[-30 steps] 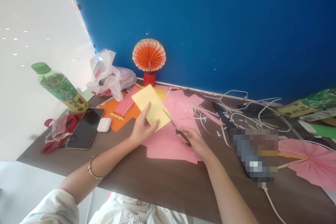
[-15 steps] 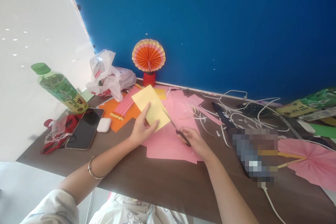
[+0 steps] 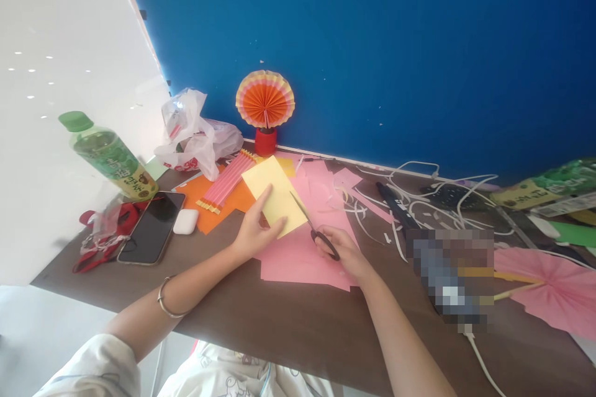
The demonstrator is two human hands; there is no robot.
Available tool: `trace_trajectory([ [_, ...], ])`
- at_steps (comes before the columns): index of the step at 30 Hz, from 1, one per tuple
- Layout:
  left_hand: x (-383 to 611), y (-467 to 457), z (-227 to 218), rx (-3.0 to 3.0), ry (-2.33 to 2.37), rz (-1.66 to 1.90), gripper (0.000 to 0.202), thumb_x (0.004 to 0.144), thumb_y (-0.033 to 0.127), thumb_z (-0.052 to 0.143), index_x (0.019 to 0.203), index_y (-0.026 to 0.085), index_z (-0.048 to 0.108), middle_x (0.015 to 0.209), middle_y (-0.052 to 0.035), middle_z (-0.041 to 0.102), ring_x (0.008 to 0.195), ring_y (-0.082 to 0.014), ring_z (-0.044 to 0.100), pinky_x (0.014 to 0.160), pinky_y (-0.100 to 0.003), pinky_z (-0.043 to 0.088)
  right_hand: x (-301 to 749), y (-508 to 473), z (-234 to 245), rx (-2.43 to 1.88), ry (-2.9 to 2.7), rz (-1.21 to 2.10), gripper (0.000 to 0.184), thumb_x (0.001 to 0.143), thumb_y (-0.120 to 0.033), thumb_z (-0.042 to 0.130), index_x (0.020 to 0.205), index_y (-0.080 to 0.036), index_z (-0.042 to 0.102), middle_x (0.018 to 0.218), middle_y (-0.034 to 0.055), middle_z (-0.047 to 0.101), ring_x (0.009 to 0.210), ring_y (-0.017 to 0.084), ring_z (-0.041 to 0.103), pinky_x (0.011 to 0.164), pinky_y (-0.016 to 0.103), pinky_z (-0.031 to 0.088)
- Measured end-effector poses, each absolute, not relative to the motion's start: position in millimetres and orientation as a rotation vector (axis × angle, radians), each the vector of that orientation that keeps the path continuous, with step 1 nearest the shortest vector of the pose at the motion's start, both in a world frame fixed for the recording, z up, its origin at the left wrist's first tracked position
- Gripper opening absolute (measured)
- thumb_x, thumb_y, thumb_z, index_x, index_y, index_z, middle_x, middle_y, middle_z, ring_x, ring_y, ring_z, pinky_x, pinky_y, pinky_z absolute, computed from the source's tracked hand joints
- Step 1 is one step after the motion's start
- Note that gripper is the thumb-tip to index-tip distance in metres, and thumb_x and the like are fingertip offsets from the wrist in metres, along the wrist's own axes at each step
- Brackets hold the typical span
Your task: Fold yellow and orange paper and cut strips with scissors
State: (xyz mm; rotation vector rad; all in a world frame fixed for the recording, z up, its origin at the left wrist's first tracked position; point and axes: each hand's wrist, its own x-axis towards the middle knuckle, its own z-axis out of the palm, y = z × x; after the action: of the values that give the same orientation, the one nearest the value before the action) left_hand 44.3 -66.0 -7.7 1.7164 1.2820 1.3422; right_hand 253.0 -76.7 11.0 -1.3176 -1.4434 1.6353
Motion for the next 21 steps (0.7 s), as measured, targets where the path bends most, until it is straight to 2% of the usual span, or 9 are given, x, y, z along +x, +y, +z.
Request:
trace_trajectory([
  [2, 45.6, -66.7, -9.0, 1.724, 1.279, 1.339, 0.067, 0.079, 0.039, 0.057, 0.138, 0.021, 0.029, 0.116, -0.0112, 0.058, 0.082, -0.0167, 0.061, 0.064, -0.026, 0.052, 253.0, -76.4, 9.3, -1.320, -1.439, 1.634, 0.035, 0.069, -0.049, 0.062, 0.064, -0.019, 0.043, 0.048, -0.0078, 0.034, 0.044, 0.006, 0.028, 0.044, 0.024, 0.017],
  [4, 46.5, -67.2, -10.1, 1.738, 1.280, 1.336, 0.067, 0.079, 0.038, 0.057, 0.138, 0.022, 0.029, 0.115, -0.0099, 0.059, 0.082, -0.0163, 0.060, 0.063, -0.025, 0.052, 253.0, -76.0, 7.8, -1.320, -1.434, 1.637, 0.036, 0.069, -0.050, 0.062, 0.064, -0.019, 0.043, 0.049, -0.0077, 0.033, 0.045, 0.006, 0.028, 0.044, 0.024, 0.017],
  [9, 47.5, -67.5, -13.9, 1.750, 1.299, 1.310, 0.067, 0.078, 0.035, 0.058, 0.137, 0.022, 0.030, 0.123, -0.0095, 0.054, 0.096, -0.0193, 0.057, 0.079, -0.030, 0.050, 252.2, -75.9, 5.7, -1.311, -1.433, 1.642, 0.036, 0.069, -0.049, 0.062, 0.064, -0.020, 0.043, 0.050, -0.0076, 0.033, 0.044, 0.006, 0.027, 0.045, 0.024, 0.016],
  [14, 48.5, -68.8, -16.1, 1.706, 1.286, 1.260, 0.068, 0.078, 0.036, 0.057, 0.138, 0.023, 0.028, 0.113, -0.0089, 0.058, 0.069, -0.0133, 0.055, 0.061, -0.026, 0.051, 250.2, -76.9, 6.0, -1.259, -1.402, 1.656, 0.034, 0.072, -0.045, 0.062, 0.063, -0.020, 0.041, 0.050, -0.0083, 0.032, 0.045, 0.006, 0.027, 0.047, 0.025, 0.017],
  [21, 49.3, -70.4, -9.6, 1.715, 1.311, 1.269, 0.069, 0.078, 0.038, 0.057, 0.138, 0.021, 0.028, 0.112, -0.0106, 0.058, 0.064, -0.0115, 0.052, 0.060, -0.025, 0.050, 248.4, -76.3, 4.9, -1.220, -1.389, 1.671, 0.030, 0.074, -0.043, 0.060, 0.063, -0.020, 0.042, 0.049, -0.0088, 0.033, 0.043, 0.006, 0.027, 0.048, 0.025, 0.020],
])
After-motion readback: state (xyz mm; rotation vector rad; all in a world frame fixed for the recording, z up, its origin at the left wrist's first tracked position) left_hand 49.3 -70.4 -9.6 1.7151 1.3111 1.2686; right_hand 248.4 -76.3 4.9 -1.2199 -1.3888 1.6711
